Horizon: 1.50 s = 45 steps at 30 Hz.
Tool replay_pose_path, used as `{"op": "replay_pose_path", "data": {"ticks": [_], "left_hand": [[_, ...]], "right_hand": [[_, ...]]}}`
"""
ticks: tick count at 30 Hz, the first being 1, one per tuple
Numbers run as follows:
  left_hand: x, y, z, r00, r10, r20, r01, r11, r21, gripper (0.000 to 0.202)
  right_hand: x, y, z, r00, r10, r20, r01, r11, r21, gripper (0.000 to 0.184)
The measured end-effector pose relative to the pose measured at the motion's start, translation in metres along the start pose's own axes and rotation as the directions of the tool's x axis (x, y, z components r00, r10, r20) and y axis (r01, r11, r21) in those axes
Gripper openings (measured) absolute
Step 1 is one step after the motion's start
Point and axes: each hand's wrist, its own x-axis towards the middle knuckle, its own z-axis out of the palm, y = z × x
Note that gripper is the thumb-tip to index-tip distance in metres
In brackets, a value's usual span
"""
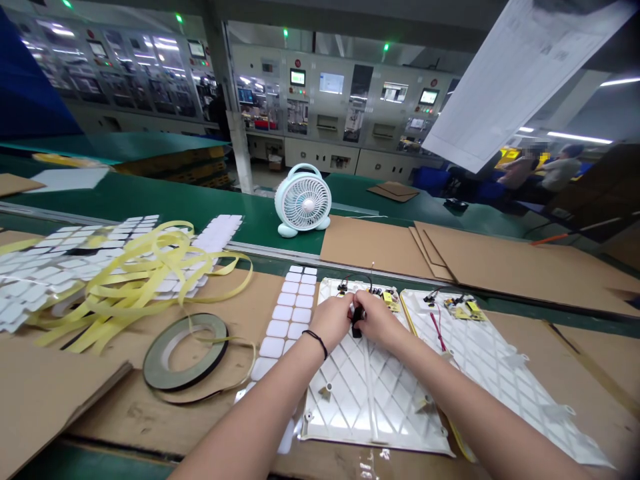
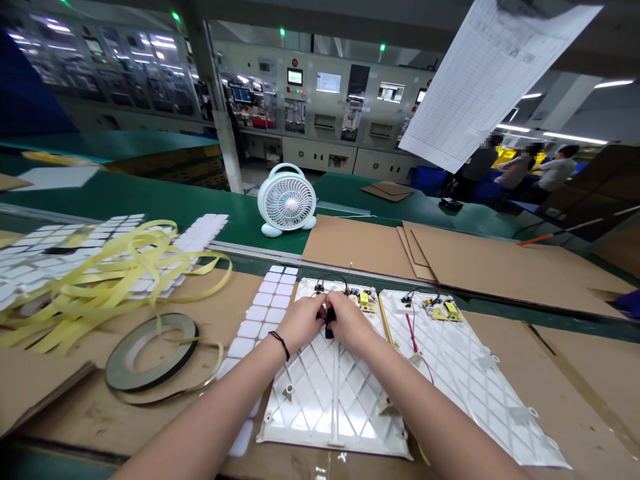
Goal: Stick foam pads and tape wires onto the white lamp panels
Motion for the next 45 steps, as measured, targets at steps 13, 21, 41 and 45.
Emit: {"op": "replay_pose_path", "data": {"ticks": [13, 21, 41, 45], "left_hand": [[-0.005, 0.005, -0.010, 0.996, 0.077, 0.051, -0.082, 0.989, 0.119, 0.055], [-0.017, 0.026, -0.022, 0.976, 0.124, 0.178, -0.169, 0.949, 0.267, 0.024], [-0.018, 0.021, -0.017, 0.971, 0.162, 0.176, -0.208, 0.935, 0.288, 0.028], [-0.018, 0.022, -0.019, 0.970, 0.161, 0.185, -0.209, 0.935, 0.285, 0.028]], "right_hand": [[-0.003, 0.003, 0.006, 0.990, 0.133, -0.040, -0.133, 0.991, 0.004, 0.037], [-0.001, 0.004, 0.004, 0.992, 0.124, -0.034, -0.124, 0.992, -0.013, 0.037], [-0.039, -0.034, -0.014, 0.998, 0.056, -0.031, -0.064, 0.926, -0.372, 0.043], [-0.048, -0.037, -0.007, 0.994, 0.105, 0.025, -0.073, 0.827, -0.558, 0.035]]}}
